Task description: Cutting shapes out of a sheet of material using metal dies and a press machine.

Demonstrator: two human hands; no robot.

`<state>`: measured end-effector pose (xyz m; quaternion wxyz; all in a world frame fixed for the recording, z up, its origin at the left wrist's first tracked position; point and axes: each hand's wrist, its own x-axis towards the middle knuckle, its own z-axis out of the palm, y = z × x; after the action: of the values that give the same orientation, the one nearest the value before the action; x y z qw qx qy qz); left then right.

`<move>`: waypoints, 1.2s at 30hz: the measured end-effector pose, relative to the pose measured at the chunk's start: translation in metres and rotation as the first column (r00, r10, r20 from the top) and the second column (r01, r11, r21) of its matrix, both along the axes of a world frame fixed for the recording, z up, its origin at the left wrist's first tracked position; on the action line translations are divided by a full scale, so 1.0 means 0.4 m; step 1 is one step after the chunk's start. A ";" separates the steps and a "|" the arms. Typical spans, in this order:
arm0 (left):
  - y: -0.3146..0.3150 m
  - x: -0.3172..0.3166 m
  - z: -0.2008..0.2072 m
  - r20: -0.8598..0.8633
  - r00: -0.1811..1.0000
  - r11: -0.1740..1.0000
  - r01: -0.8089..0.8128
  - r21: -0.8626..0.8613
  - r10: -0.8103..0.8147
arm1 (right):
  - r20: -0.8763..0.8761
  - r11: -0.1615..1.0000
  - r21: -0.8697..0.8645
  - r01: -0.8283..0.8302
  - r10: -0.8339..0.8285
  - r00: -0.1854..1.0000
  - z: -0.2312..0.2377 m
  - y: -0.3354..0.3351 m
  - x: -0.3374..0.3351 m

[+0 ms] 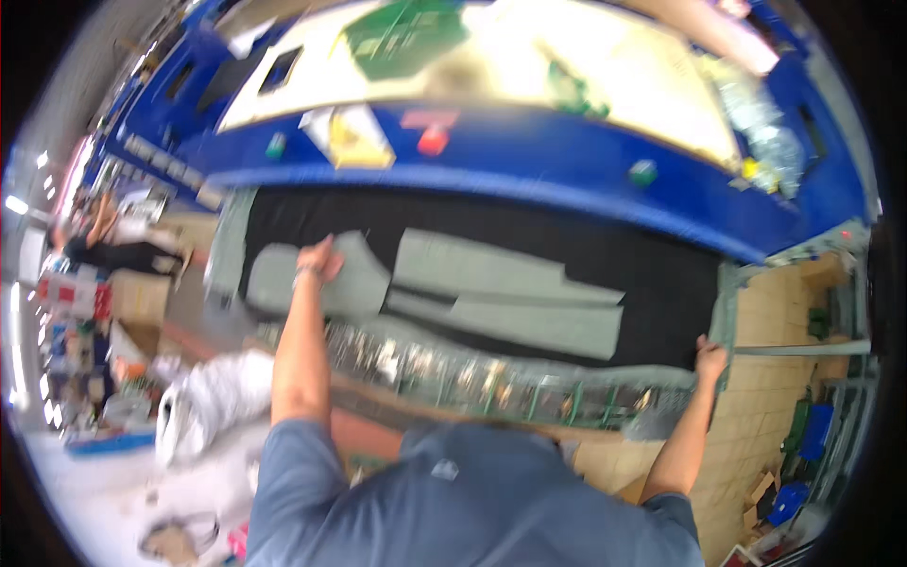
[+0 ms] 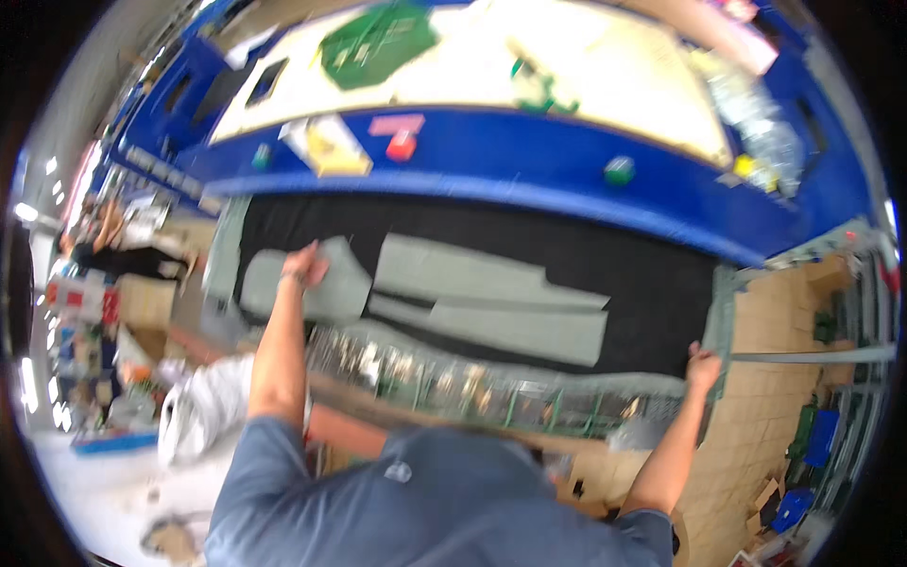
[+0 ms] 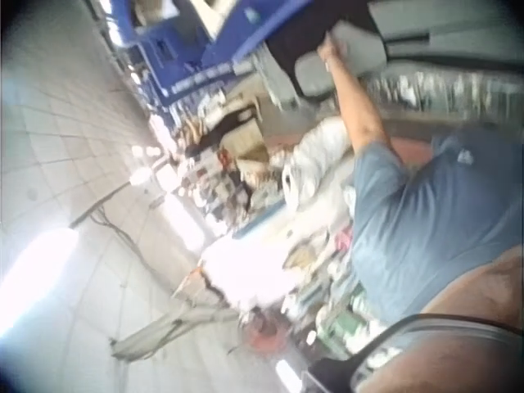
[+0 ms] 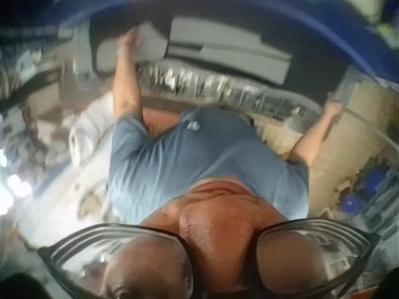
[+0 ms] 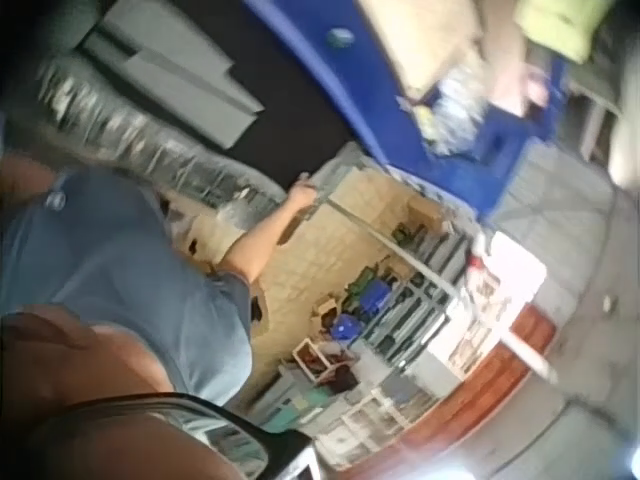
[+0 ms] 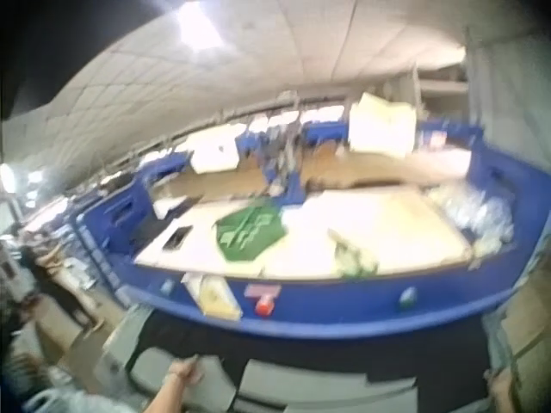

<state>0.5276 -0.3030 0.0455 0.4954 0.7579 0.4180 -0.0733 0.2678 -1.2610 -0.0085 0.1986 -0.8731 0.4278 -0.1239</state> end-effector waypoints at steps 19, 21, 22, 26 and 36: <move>0.023 0.136 -0.113 -0.003 0.891 0.854 0.437 0.282 -0.455 | 0.045 0.965 -0.262 0.010 0.002 0.999 0.115 0.194 0.040; -0.064 0.186 -0.170 -0.088 0.891 0.843 0.450 0.294 -0.445 | -0.030 0.949 -0.314 0.031 -0.042 0.999 0.125 0.172 0.015; 0.115 0.204 -0.131 0.149 0.855 0.845 0.439 0.306 -0.498 | -0.067 0.972 -0.233 0.020 -0.037 0.997 0.111 0.187 0.078; -0.008 0.159 -0.154 0.117 0.980 0.970 -0.135 -0.205 0.161 | -0.109 0.957 -0.291 -0.009 -0.023 0.994 0.106 0.203 0.078; -0.093 0.046 -0.087 0.085 0.980 0.959 0.153 0.237 -0.177 | -0.076 0.953 -0.304 -0.012 -0.011 0.997 0.114 0.233 0.010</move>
<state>0.5460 -0.3404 0.0107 0.4180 0.8451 0.3322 -0.0253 0.2719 -1.1679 0.0371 0.0453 -0.8975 0.4106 -0.1547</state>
